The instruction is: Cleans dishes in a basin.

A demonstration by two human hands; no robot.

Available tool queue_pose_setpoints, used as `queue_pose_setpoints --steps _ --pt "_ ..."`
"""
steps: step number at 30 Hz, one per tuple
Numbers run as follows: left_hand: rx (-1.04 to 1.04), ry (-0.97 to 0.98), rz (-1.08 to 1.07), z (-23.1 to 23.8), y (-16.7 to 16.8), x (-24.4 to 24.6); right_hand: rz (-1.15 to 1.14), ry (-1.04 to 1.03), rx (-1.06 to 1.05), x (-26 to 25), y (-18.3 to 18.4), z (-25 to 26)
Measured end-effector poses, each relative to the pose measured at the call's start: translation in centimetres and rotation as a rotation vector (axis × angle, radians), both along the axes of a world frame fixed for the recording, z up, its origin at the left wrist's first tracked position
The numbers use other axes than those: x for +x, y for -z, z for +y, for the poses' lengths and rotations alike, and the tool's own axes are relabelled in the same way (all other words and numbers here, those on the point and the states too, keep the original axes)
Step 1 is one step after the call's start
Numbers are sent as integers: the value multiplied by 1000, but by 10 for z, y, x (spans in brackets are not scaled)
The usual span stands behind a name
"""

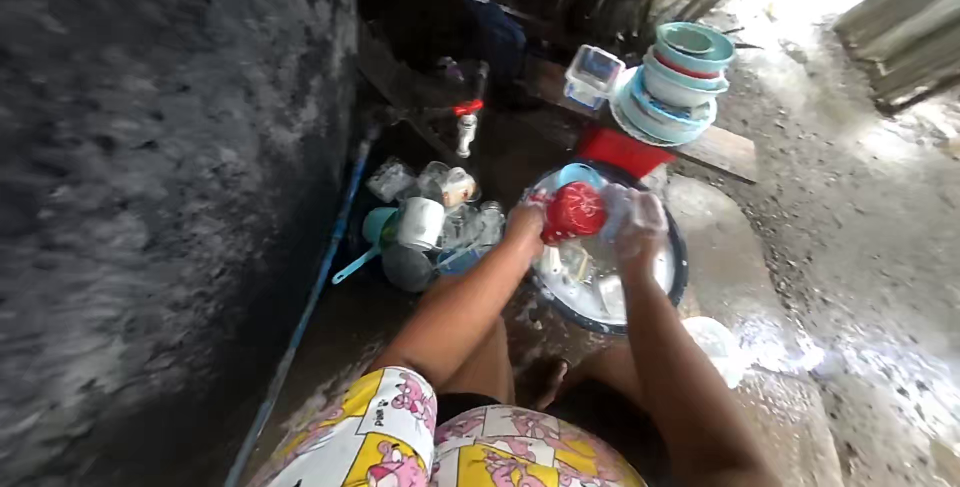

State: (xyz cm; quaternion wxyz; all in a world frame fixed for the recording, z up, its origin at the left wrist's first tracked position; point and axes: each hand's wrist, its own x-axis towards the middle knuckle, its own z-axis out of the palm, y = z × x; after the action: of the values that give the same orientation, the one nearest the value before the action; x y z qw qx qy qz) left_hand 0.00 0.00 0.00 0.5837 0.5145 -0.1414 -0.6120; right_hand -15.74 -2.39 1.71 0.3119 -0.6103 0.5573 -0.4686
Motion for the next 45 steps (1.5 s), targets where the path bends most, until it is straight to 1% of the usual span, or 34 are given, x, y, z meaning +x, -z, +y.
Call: queue_pose_setpoints --steps 1,3,5,7,9,11,14,16,19,22,24,27,30,32,34,36,37,38,39,41,42,43,45 --pt "-89 34 -136 -1 -7 23 -89 6 61 -12 7 -2" --pt "-230 114 -491 7 -29 79 -107 5 131 -36 20 5" --pt "-278 255 -872 32 -52 134 -104 -12 189 -54 24 17" --pt "-239 455 -1122 55 -49 177 -198 -23 233 -64 27 23" --pt "-70 640 -1244 72 -19 205 -274 -39 236 -68 28 24" --pt "120 748 -1317 85 23 220 -296 -36 234 -68 26 26" --pt "326 791 -1397 94 87 233 -297 -23 217 -66 24 30" --pt "412 775 -1428 97 116 236 -292 -36 200 -69 23 33" --pt "504 710 -1491 96 138 241 -319 -29 214 -71 20 39" --pt "490 570 -1599 96 135 242 -462 36 272 -73 14 42" --pt "494 444 -1599 99 130 237 -612 96 317 -81 10 40" --pt "607 198 -1444 107 134 224 -804 158 354 -101 15 33" --pt "594 -124 -1312 120 154 204 -885 141 340 -119 24 26" --pt "591 -259 -1227 128 162 188 -958 127 326 -124 26 23" --pt "596 -341 -1161 132 166 177 -1067 72 302 -129 26 19" --pt "598 -390 -1162 131 162 168 -1253 -2 278 -138 26 15" --pt "562 -409 -1209 129 155 163 -1343 -47 257 -144 27 15" --pt "456 -435 -1286 127 145 158 -1426 -89 229 -150 28 15" --pt "286 -443 -1367 124 134 154 -1484 -99 211 -154 27 15" --pt "-70 -364 -1496 106 95 143 -1543 -41 209 -161 17 19" --pt "-221 -263 -1559 91 73 137 -1564 1 228 -165 12 22" --pt "-339 -119 -1626 71 52 130 -1583 27 254 -171 6 25" --pt "-439 292 -1730 22 13 104 -1586 6 246 -189 -2 28"
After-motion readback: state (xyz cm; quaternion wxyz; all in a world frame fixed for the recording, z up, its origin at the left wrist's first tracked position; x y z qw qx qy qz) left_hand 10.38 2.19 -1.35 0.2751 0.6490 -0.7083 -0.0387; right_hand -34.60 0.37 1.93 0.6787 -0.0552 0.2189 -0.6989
